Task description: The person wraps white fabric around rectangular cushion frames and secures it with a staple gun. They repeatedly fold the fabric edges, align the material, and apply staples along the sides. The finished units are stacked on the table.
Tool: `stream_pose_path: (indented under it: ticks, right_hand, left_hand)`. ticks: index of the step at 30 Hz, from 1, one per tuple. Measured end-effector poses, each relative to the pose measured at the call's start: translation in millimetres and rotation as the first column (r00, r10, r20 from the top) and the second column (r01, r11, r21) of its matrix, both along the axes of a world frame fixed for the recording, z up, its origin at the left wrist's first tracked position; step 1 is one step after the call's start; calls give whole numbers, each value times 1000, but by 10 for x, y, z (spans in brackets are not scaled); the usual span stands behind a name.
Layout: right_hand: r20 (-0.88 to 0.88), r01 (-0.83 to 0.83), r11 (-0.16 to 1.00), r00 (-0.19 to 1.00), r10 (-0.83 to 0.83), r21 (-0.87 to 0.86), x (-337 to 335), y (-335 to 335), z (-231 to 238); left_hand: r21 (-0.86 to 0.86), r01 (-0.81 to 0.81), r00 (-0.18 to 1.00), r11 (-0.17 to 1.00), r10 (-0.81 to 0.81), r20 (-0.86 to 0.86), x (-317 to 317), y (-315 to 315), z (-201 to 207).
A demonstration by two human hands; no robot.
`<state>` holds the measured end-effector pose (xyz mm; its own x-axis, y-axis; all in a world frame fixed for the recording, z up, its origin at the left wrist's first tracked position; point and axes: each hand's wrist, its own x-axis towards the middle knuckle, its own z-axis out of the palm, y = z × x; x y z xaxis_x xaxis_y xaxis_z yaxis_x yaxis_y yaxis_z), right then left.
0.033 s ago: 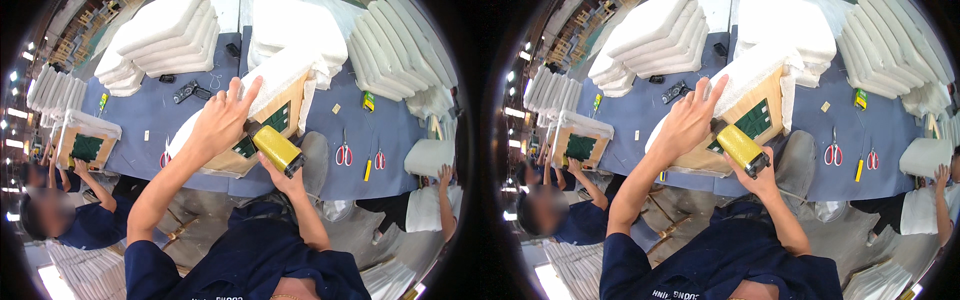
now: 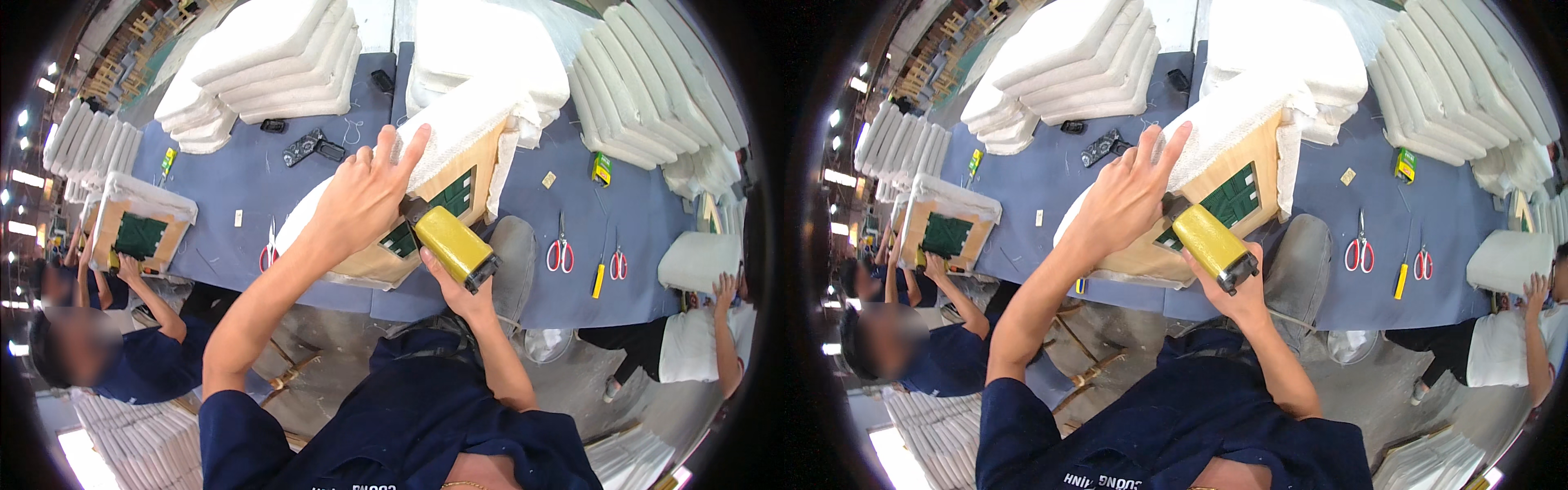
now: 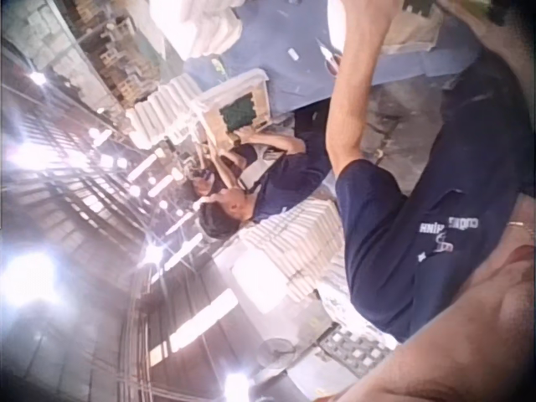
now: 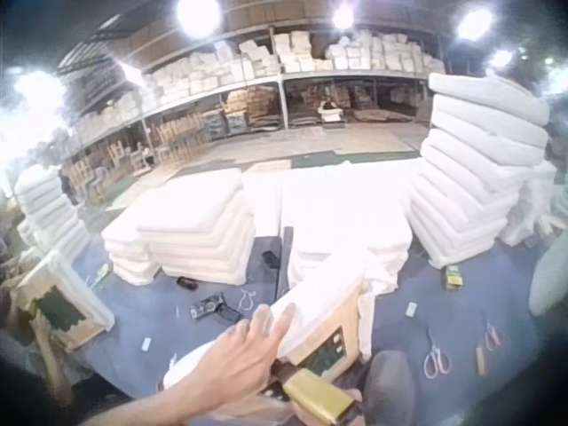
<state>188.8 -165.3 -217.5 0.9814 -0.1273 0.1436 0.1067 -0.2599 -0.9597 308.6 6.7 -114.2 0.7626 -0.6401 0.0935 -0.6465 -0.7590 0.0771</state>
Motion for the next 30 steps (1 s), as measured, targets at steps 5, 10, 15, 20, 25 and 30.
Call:
stream_pose_path:
  ticks: [5, 10, 15, 20, 25, 30]
  right_hand:
    - [-86, 101, 966, 993, -83, 237, -340, -31, -87]
    - [-193, 123, 985, 976, -98, 124, -598, -92, -254]
    - [76, 101, 995, 992, -99, -24, -232, 155, -151]
    - [-111, 60, 969, 993, -34, 240, -84, 190, 101]
    - [27, -18, 999, 1000, 16, 49, -149, 202, 37]
    - [67, -85, 996, 994, 88, -39, -175, 182, 72]
  left_hand:
    - [-302, 250, 870, 920, -350, -347, 310, 409, 18]
    - [-224, -296, 586, 928, -9, -810, 345, 374, 13]
    - [-278, -80, 965, 957, 4, -262, 96, 523, -280]
    - [-13, -232, 972, 973, 232, 35, -283, 374, -159]
    - [-7, -148, 988, 989, 148, 43, -321, 381, -137]
    - [-28, -141, 989, 990, 142, 29, -357, 362, -118]
